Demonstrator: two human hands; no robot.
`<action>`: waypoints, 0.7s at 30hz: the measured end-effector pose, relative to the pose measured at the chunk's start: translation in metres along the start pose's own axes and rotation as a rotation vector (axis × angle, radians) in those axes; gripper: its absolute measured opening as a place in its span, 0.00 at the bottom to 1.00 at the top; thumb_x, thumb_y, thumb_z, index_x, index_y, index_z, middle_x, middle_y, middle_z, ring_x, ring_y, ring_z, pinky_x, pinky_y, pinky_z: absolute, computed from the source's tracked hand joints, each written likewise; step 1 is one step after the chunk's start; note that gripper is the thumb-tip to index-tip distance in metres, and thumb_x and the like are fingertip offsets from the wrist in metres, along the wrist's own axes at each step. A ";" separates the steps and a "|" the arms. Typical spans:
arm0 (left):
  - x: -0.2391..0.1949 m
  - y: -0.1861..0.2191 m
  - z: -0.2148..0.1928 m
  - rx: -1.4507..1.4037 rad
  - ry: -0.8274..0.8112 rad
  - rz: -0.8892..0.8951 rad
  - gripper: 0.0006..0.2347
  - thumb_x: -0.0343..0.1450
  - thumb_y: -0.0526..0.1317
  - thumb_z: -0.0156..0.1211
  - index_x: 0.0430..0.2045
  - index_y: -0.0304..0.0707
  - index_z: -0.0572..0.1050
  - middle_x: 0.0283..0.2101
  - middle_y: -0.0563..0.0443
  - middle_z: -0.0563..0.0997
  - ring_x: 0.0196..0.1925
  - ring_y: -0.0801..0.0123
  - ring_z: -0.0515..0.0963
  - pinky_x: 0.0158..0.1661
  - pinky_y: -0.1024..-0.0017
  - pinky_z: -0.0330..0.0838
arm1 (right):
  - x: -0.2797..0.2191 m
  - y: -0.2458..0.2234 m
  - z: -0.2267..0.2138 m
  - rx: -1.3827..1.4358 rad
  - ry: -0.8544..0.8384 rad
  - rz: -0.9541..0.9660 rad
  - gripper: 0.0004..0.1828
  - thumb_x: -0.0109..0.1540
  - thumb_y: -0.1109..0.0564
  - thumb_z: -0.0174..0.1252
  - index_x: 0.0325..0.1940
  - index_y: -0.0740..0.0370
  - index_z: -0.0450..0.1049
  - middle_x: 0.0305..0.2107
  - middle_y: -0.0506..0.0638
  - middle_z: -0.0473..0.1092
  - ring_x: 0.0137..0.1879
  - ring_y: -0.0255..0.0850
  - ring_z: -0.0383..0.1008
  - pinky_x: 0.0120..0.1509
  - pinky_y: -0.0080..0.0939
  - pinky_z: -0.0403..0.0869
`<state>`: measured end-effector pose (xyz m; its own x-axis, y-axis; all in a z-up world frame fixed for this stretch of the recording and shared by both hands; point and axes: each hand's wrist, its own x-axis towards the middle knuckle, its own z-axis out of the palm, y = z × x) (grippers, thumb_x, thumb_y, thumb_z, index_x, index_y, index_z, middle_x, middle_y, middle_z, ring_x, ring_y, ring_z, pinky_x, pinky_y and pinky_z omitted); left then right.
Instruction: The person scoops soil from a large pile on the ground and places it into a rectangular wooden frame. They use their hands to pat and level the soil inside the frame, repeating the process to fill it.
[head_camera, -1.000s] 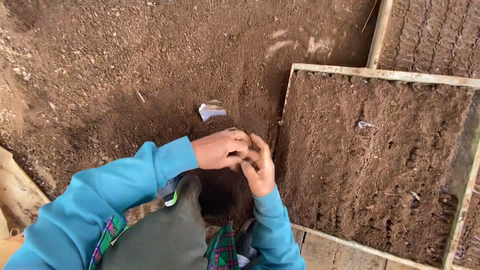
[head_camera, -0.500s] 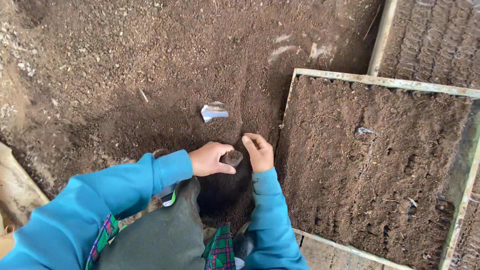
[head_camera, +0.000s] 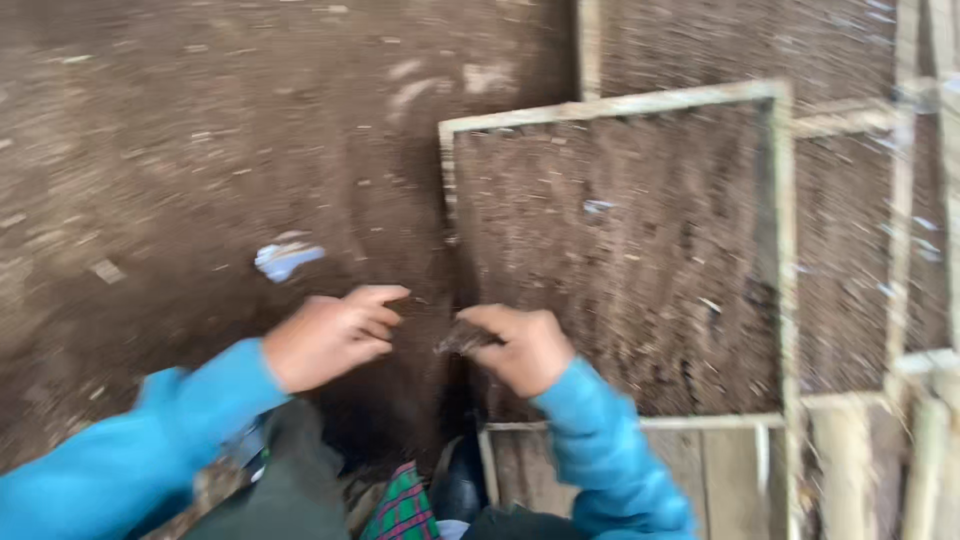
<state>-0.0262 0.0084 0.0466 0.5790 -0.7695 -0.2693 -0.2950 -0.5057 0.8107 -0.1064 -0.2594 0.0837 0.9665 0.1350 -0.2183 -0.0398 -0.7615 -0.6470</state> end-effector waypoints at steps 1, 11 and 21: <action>0.000 -0.015 -0.001 -0.001 -0.022 0.047 0.24 0.68 0.35 0.50 0.58 0.39 0.49 0.55 0.32 0.68 0.56 0.43 0.69 0.54 0.49 0.69 | -0.017 0.032 -0.047 -0.020 0.033 0.034 0.20 0.49 0.54 0.69 0.46 0.50 0.80 0.40 0.47 0.79 0.49 0.48 0.78 0.54 0.47 0.77; -0.015 -0.112 -0.007 0.620 0.584 -0.012 0.06 0.69 0.38 0.60 0.37 0.45 0.78 0.41 0.52 0.81 0.43 0.56 0.79 0.47 0.60 0.77 | -0.098 0.275 -0.274 -1.454 0.139 -0.185 0.21 0.61 0.59 0.56 0.57 0.40 0.71 0.61 0.40 0.70 0.32 0.38 0.77 0.34 0.39 0.77; -0.012 -0.118 -0.012 0.661 0.529 -0.018 0.07 0.72 0.45 0.60 0.26 0.46 0.77 0.29 0.53 0.75 0.38 0.60 0.76 0.41 0.63 0.73 | -0.041 0.268 -0.249 -0.968 -0.106 0.960 0.18 0.66 0.54 0.44 0.54 0.42 0.75 0.42 0.65 0.76 0.47 0.64 0.77 0.49 0.60 0.76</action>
<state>0.0105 0.0819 -0.0394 0.8189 -0.5584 0.1327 -0.5706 -0.7668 0.2939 -0.0932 -0.6268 0.1011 0.6340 -0.6790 -0.3702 -0.4439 -0.7115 0.5447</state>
